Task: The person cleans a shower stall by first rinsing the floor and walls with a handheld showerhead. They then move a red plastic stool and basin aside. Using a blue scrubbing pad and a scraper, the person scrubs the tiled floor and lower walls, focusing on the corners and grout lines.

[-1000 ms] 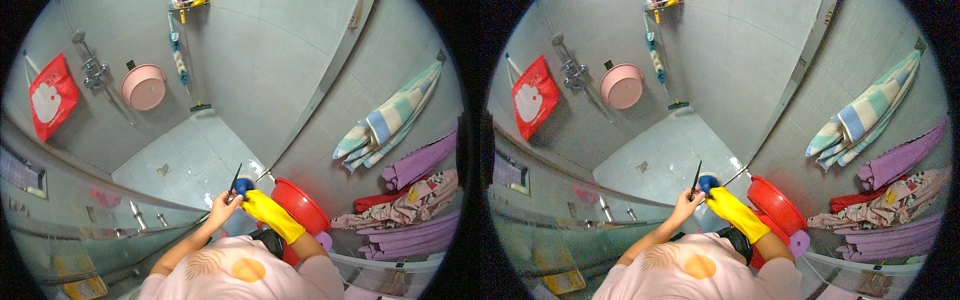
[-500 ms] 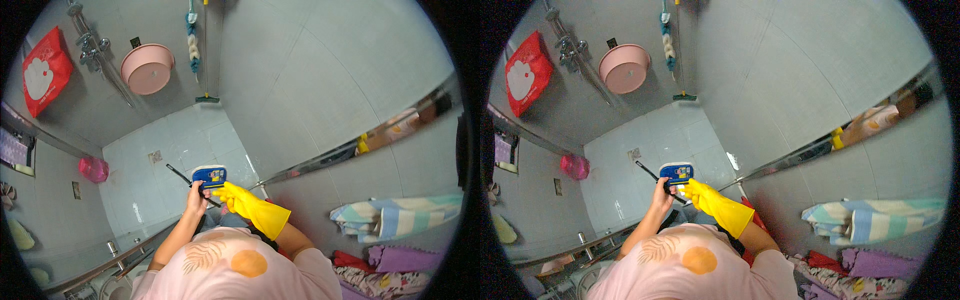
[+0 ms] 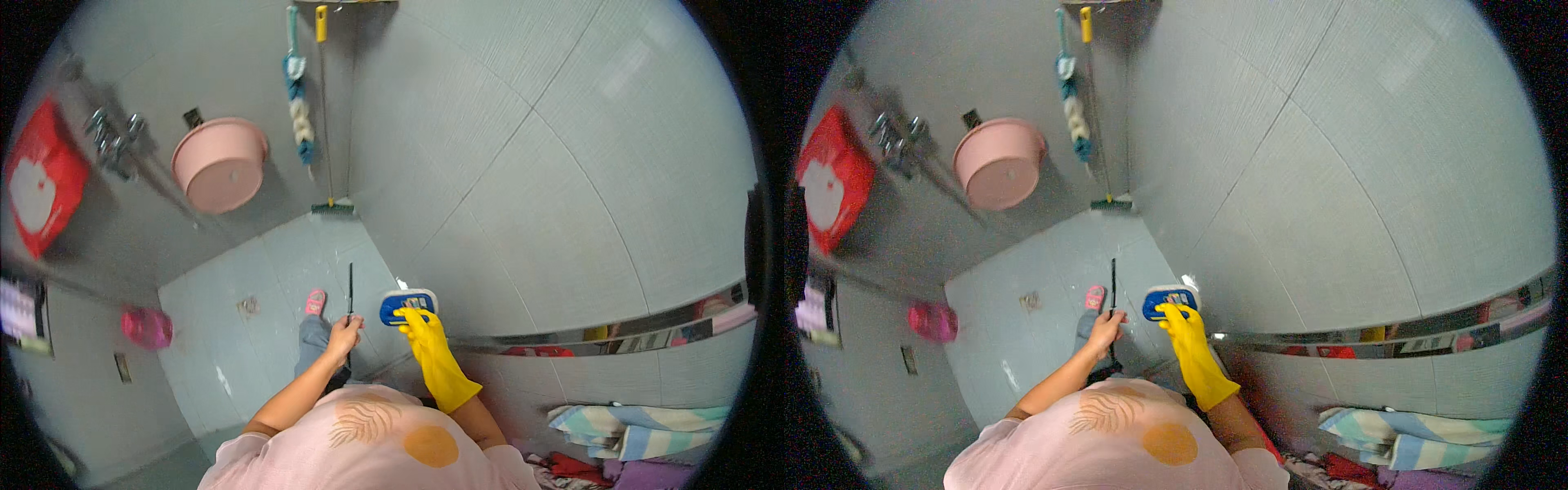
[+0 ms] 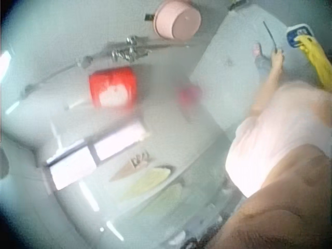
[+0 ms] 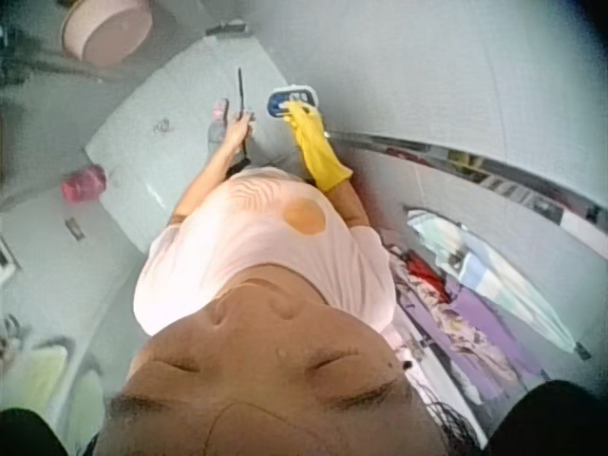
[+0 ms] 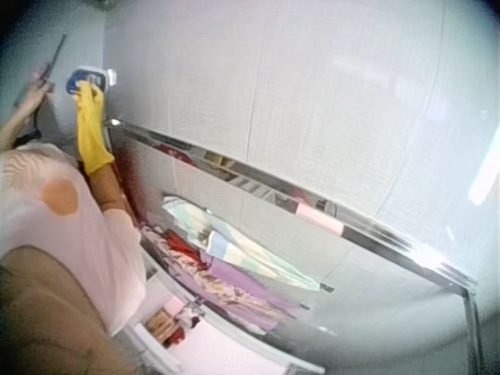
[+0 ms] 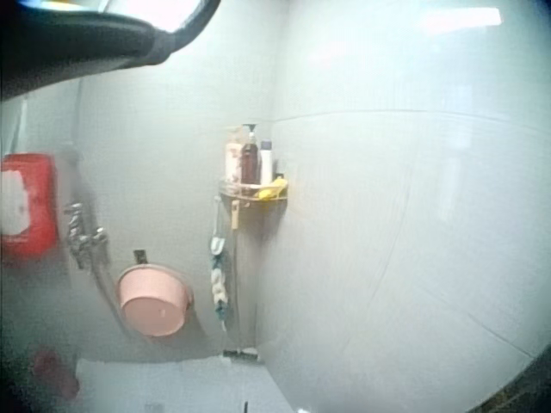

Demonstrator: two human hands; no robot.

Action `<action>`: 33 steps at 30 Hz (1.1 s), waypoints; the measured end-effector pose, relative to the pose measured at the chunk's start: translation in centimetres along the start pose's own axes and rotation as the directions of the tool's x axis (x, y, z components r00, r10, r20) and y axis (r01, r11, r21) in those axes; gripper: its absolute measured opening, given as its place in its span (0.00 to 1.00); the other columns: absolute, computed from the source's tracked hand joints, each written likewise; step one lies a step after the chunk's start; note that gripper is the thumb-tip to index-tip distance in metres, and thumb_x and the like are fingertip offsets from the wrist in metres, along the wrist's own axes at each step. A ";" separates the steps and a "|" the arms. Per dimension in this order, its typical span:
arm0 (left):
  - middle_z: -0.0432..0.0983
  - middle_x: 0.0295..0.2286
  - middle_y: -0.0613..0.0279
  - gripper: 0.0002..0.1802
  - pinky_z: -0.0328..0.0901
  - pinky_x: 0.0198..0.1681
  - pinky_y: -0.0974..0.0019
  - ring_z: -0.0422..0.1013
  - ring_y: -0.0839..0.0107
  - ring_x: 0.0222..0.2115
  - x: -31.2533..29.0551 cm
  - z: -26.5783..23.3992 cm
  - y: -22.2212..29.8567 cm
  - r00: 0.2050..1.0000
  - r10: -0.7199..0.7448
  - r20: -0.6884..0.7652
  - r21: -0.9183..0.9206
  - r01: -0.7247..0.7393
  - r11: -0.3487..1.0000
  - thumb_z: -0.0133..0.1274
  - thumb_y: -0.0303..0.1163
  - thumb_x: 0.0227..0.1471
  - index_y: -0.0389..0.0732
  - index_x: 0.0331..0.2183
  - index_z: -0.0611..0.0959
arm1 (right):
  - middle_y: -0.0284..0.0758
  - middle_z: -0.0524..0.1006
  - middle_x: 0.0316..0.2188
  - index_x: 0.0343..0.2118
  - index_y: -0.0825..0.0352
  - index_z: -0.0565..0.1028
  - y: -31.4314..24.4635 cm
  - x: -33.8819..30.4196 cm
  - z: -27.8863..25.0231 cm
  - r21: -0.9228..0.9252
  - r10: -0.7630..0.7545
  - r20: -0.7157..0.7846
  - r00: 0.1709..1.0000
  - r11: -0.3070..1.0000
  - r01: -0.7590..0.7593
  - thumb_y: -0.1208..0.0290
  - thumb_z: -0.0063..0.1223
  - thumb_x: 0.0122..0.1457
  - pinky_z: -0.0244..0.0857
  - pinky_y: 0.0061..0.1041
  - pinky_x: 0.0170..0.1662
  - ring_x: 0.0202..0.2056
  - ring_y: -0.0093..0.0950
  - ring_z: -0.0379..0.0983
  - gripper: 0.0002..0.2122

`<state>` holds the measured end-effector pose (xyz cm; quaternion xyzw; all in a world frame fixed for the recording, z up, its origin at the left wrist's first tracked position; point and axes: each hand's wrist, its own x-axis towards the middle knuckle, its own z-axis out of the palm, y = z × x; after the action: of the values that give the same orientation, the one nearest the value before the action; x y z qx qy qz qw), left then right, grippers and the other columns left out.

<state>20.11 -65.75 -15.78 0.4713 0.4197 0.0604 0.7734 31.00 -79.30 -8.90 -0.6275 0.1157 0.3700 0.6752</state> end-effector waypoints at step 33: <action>0.66 0.37 0.53 0.22 0.65 0.36 0.59 0.67 0.55 0.37 31.0 -6.8 4.1 0.329 -0.179 0.927 0.368 -0.890 0.270 0.57 0.30 0.37 0.43 0.40 0.74 | 0.34 0.70 0.20 0.31 0.64 0.70 26.0 27.3 10.1 0.985 0.335 0.172 0.926 -0.045 -0.166 0.62 0.45 0.55 0.58 0.19 0.14 0.15 0.23 0.61 0.10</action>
<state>36.42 -43.71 -32.29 0.8533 -0.2327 -0.2003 0.4214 30.24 -61.82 -43.79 0.0392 0.4934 0.2589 0.8294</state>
